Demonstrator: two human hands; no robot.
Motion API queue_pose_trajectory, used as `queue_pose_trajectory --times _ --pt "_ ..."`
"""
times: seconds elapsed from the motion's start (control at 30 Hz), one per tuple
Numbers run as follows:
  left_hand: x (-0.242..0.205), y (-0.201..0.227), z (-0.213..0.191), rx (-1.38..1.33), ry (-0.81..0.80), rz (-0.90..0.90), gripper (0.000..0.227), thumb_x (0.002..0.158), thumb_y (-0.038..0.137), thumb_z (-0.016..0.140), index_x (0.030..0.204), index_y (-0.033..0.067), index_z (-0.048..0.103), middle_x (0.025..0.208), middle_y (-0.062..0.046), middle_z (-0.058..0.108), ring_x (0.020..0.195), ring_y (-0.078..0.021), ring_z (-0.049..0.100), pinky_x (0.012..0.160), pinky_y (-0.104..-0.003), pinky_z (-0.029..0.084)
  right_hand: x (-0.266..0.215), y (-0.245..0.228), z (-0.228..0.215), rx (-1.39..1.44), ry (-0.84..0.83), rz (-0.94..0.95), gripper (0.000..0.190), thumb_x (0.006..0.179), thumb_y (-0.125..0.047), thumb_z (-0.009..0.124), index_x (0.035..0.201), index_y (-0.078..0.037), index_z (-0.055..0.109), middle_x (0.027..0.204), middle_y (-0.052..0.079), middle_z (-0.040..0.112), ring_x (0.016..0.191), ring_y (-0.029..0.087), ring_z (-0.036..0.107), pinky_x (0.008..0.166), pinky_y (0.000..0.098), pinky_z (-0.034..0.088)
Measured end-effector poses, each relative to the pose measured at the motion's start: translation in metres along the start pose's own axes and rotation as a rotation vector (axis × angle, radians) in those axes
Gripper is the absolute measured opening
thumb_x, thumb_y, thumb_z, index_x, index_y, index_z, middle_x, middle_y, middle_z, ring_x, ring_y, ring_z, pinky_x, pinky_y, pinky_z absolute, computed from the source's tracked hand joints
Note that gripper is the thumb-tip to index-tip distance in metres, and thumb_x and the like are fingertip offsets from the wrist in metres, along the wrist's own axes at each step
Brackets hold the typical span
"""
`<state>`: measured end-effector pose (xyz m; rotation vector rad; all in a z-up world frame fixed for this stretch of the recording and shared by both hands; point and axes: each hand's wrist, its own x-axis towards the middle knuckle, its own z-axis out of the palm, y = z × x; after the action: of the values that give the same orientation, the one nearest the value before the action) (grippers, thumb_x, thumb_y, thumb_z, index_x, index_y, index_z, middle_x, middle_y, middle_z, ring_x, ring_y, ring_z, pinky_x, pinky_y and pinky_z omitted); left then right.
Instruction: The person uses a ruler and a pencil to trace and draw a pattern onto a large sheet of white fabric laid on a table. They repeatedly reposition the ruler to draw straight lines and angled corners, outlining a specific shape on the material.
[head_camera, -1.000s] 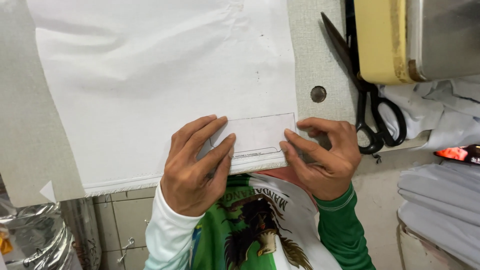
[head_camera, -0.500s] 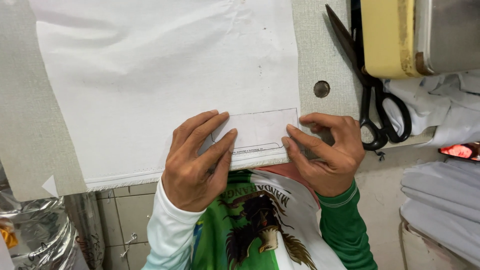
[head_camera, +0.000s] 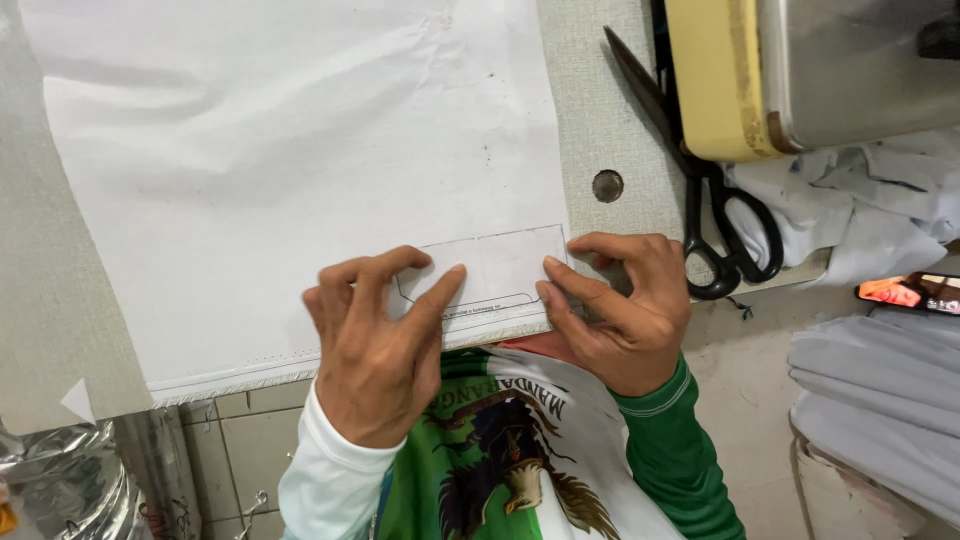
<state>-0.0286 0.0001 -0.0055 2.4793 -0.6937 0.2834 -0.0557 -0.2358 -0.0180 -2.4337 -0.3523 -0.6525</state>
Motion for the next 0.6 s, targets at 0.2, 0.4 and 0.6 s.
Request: queue_pose_trajectory --times 0.2,0.4,0.6 --pt "-0.003 0.018 0.018 0.038 0.028 0.123 0.046 0.087 -0.019 0.059 0.122 0.0096 0.07 0.122 -0.013 0.069 0.105 -0.0324 0.063 0.087 -0.044 0.049 0.001 0.0 -0.001 0.0 -0.003 -0.03 0.021 0.091 -0.01 0.088 0.11 -0.013 0.077 0.11 0.012 0.069 0.083 0.025 0.056 0.077 0.0406 0.047" --pt "-0.001 0.044 0.008 0.111 -0.057 0.054 0.04 0.096 0.023 0.056 0.134 0.0131 0.065 0.127 -0.015 0.06 0.112 -0.0348 0.054 0.105 -0.05 0.04 0.0 -0.003 0.0 -0.033 -0.001 -0.001 0.017 0.091 -0.011 0.087 0.106 -0.014 0.078 0.109 0.01 0.069 0.082 0.025 0.056 0.08 0.0421 0.043" --pt "-0.01 0.046 0.022 0.167 -0.023 0.057 0.052 0.104 0.056 0.049 0.137 0.0178 0.062 0.133 -0.014 0.058 0.12 -0.0351 0.055 0.112 -0.054 0.037 0.003 0.002 0.0 0.037 0.002 -0.068 0.014 0.092 -0.009 0.083 0.105 -0.006 0.078 0.107 0.016 0.068 0.077 0.027 0.054 0.069 0.0409 0.048"
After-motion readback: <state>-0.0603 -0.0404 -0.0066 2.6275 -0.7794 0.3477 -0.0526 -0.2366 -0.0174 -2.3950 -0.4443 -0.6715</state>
